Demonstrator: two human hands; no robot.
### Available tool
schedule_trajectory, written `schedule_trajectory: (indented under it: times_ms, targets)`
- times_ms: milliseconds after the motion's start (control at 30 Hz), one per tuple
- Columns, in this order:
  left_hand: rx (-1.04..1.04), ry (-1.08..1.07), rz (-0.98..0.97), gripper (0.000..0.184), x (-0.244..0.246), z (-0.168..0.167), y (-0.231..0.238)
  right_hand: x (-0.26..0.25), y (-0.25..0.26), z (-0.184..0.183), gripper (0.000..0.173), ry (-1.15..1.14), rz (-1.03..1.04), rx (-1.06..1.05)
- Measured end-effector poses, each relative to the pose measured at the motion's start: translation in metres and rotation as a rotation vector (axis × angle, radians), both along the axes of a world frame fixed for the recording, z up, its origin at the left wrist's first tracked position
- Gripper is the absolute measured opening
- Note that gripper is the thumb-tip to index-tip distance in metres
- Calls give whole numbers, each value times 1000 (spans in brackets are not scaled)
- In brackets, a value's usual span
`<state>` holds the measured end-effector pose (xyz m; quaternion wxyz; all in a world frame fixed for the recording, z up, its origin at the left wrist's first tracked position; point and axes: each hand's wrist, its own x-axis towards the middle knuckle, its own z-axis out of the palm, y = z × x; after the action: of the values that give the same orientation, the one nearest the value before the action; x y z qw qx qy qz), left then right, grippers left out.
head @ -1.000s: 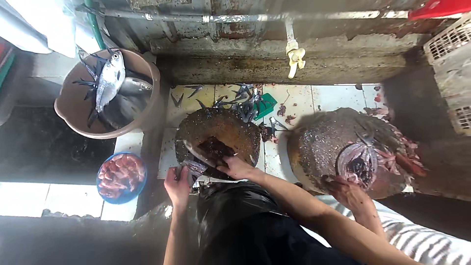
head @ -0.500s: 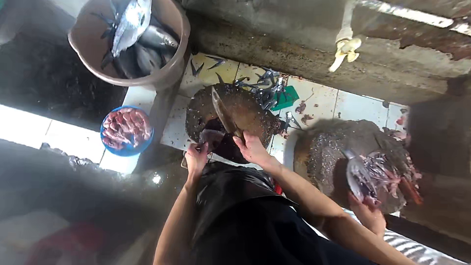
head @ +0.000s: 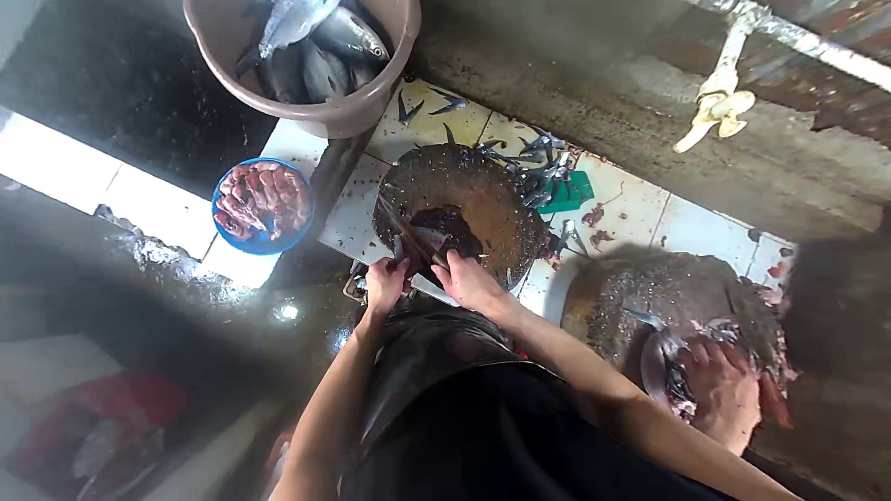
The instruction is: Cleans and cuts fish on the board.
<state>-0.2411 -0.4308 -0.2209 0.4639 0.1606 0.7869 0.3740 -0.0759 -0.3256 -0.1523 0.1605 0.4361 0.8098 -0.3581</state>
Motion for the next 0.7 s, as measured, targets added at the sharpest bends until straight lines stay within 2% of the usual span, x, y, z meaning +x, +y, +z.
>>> schedule_trajectory:
  times_ms: [67,133,167,233,300,367,500,567,633,700]
  targets:
    - [-6,4,16,34,-3,-1,-1,-1,0,14,50,135,-47,94]
    - [-6,-1,17,33,-5,-1,-4,-3,-4,10,48,264,-80,192]
    - [-12,0,12,33,-5,-1,-5,-6,-5,0,48,259,-74,207]
    - [-19,-3,10,32,-3,-3,-6,-16,-2,-17,49,76,-30,106]
    - [-26,-5,15,32,-2,-3,-7,-24,6,-13,49,-28,-1,0]
    - [-36,-5,18,33,-2,-1,-7,-23,14,6,50,23,-17,-18]
    - [-32,-41,33,34,-5,-1,-15,-5,19,25,49,230,-93,202]
    - [-5,-42,-28,33,-13,-8,-29,4,31,10,52,182,-111,276]
    - [36,-23,-133,34,-21,-21,-55,15,41,-13,54,58,-131,220]
    - [62,-91,-84,32,-26,-33,-80,27,39,-29,59,-26,-132,144]
